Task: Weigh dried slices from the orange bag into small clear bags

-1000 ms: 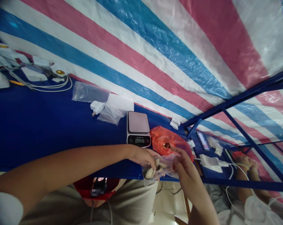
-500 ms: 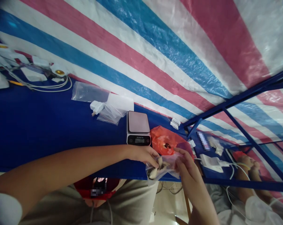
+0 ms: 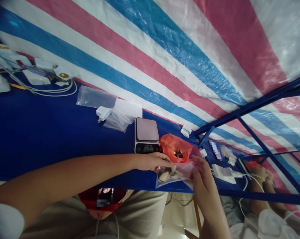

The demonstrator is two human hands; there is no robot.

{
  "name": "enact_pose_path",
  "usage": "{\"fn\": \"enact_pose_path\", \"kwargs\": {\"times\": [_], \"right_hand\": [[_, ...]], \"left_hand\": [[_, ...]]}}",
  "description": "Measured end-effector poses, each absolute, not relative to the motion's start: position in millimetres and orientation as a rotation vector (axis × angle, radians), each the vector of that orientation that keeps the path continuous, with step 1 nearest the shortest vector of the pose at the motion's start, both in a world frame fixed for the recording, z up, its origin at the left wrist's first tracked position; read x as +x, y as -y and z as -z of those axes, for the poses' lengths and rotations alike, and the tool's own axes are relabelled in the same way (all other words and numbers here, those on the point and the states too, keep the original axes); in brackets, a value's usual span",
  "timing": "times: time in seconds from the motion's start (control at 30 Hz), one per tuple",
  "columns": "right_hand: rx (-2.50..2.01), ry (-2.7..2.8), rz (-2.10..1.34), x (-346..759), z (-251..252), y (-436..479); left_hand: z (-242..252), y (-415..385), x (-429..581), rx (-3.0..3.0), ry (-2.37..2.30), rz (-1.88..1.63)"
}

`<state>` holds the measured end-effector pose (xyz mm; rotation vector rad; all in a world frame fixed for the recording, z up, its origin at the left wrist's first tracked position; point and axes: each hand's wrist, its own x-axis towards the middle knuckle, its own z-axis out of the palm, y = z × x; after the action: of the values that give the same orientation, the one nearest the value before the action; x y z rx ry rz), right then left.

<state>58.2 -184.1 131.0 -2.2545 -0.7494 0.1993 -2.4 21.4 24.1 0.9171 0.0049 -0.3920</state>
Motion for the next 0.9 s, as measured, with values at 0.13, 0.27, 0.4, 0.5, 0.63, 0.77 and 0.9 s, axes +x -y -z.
{"fn": "enact_pose_path", "kwargs": {"times": [0.13, 0.27, 0.4, 0.5, 0.63, 0.77, 0.9], "right_hand": [[-2.184, 0.657, -0.342, 43.0, -137.0, 172.2], [-2.12, 0.749, -0.439, 28.7, -133.9, 158.7], [-2.117, 0.838, -0.468, 24.9, -128.2, 154.5], [-2.174, 0.878, -0.427, 26.9, -127.0, 157.3], [-2.154, 0.872, -0.362, 30.1, -125.9, 160.5], [-2.098, 0.813, -0.388, 30.9, -124.7, 159.5], [-2.078, 0.759, -0.401, 30.4, -126.3, 158.8]], "left_hand": [[-27.9, -22.3, -5.9, 0.956, 0.083, 0.493], [-30.0, -19.6, -9.2, 0.984, 0.15, 0.549], [-30.7, -17.3, -10.3, 1.03, 0.165, 0.475], [-32.6, -18.4, -11.6, 1.04, 0.188, 0.464], [-38.2, -22.6, -16.0, 1.091, 0.182, 0.431], [-45.0, -26.7, -20.5, 1.124, 0.185, 0.395], [-47.3, -27.8, -21.3, 1.121, 0.208, 0.389]]}}
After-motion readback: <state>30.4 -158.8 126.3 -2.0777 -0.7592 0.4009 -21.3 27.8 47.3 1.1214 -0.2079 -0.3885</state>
